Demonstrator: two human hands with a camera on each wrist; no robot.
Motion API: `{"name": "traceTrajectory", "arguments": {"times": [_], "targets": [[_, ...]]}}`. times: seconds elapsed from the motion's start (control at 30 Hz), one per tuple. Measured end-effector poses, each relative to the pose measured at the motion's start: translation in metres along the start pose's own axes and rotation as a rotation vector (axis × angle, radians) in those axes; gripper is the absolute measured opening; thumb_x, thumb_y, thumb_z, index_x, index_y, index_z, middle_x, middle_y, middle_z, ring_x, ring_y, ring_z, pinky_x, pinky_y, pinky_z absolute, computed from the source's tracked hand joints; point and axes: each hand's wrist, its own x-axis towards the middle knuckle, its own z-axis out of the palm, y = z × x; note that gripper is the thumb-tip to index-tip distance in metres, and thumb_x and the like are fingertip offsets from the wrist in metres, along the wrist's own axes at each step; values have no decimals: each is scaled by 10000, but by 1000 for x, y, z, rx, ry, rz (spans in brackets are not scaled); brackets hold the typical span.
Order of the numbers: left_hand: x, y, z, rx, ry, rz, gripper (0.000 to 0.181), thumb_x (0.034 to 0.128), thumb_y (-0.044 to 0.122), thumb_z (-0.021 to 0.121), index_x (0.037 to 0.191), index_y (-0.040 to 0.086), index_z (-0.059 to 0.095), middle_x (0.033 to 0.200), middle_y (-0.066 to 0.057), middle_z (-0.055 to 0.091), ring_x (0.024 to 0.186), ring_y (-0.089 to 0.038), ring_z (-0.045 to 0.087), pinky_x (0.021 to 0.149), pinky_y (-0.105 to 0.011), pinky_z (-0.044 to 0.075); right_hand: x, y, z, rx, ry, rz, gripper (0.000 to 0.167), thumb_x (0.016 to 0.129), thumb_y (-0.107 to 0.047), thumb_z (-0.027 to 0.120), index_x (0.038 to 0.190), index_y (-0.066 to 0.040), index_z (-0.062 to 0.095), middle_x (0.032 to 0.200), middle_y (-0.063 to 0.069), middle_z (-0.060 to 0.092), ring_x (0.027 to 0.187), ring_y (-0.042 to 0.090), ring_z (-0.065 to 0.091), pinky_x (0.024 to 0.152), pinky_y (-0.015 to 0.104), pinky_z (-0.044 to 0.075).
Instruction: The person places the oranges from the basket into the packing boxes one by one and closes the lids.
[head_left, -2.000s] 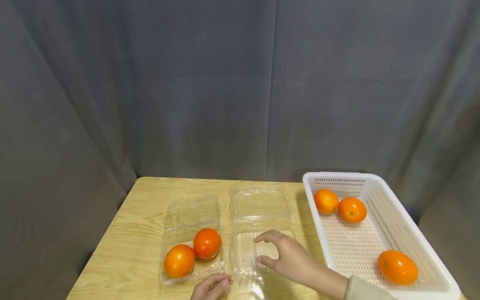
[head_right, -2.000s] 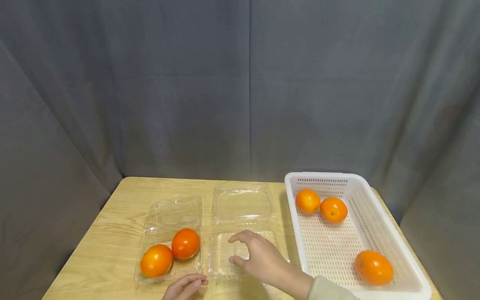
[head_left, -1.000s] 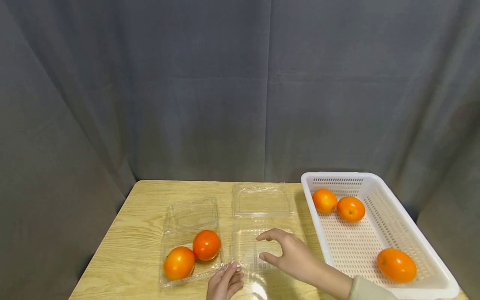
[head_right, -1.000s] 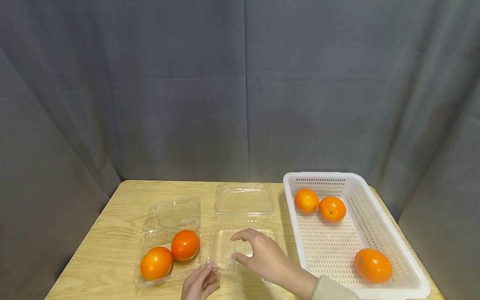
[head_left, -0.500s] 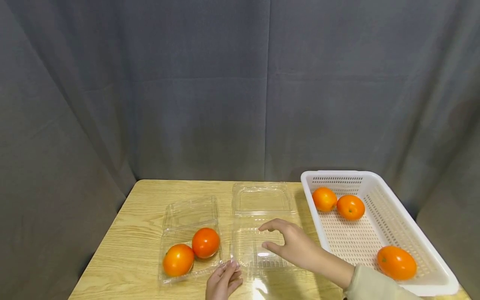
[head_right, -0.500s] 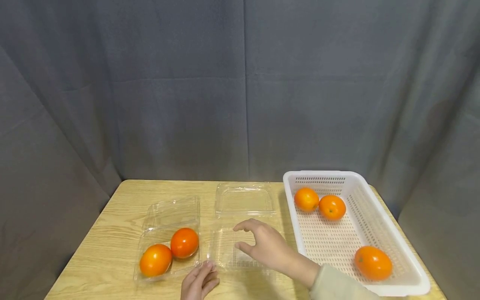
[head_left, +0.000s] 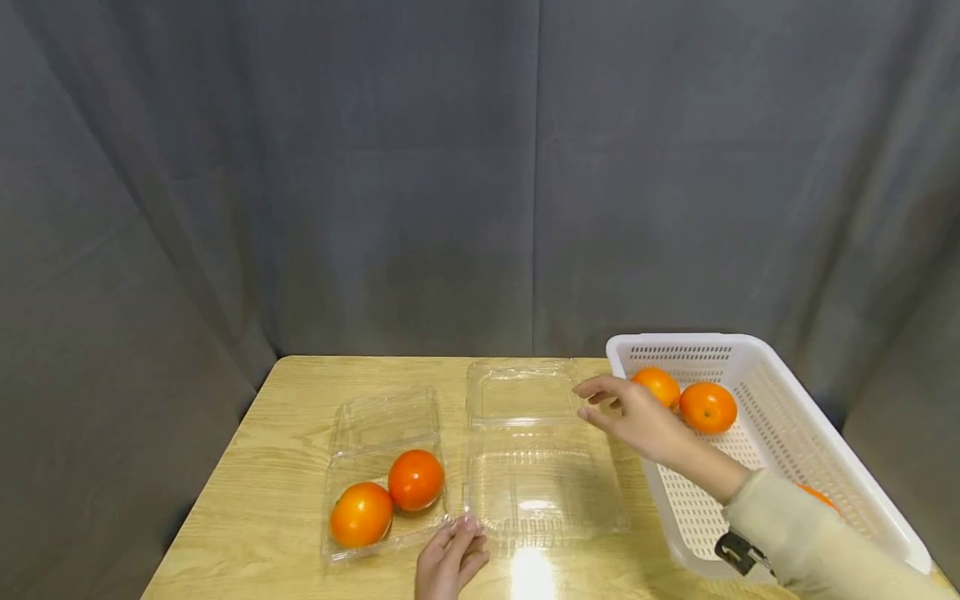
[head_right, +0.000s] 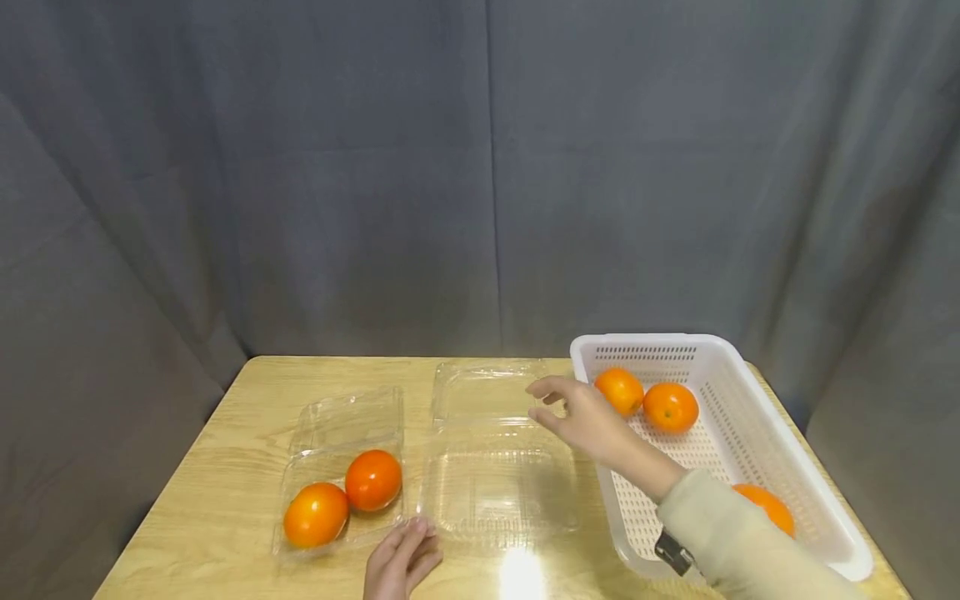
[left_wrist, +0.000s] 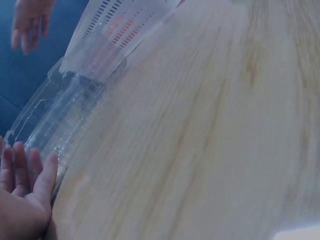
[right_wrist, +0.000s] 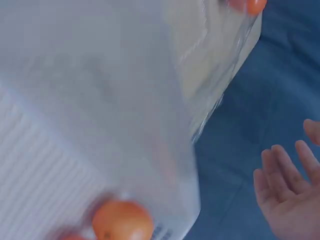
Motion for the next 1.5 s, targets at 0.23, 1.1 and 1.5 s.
{"name": "traceTrajectory", "arguments": {"times": [0.23, 1.1, 1.5], "targets": [[5, 5, -3, 0, -73, -4, 352, 1012, 279, 596, 1123, -53, 629, 1019, -32, 658, 953, -100, 634, 901, -313, 557, 12, 29, -38, -50, 35, 58, 267, 955, -108, 672, 1199, -2, 651, 1142, 164, 676, 1016, 344, 634, 835, 466, 552], [0, 1, -5, -51, -74, -13, 330, 1002, 242, 614, 1157, -50, 619, 949, 17, 660, 930, -108, 642, 885, -357, 569, 0, 112, -88, -223, 80, 235, 322, 964, -111, 606, 1184, 125, 608, 1107, 326, 635, 992, 486, 601, 882, 627, 487], [-3, 1, -9, -122, -84, -31, 256, 945, 248, 698, 1084, 35, 668, 923, 21, 671, 900, -104, 643, 850, -303, 576, -1, 134, -86, -223, 97, 283, 321, 966, -108, 595, 1154, 152, 608, 1099, 368, 617, 977, 516, 596, 864, 628, 491]]}}
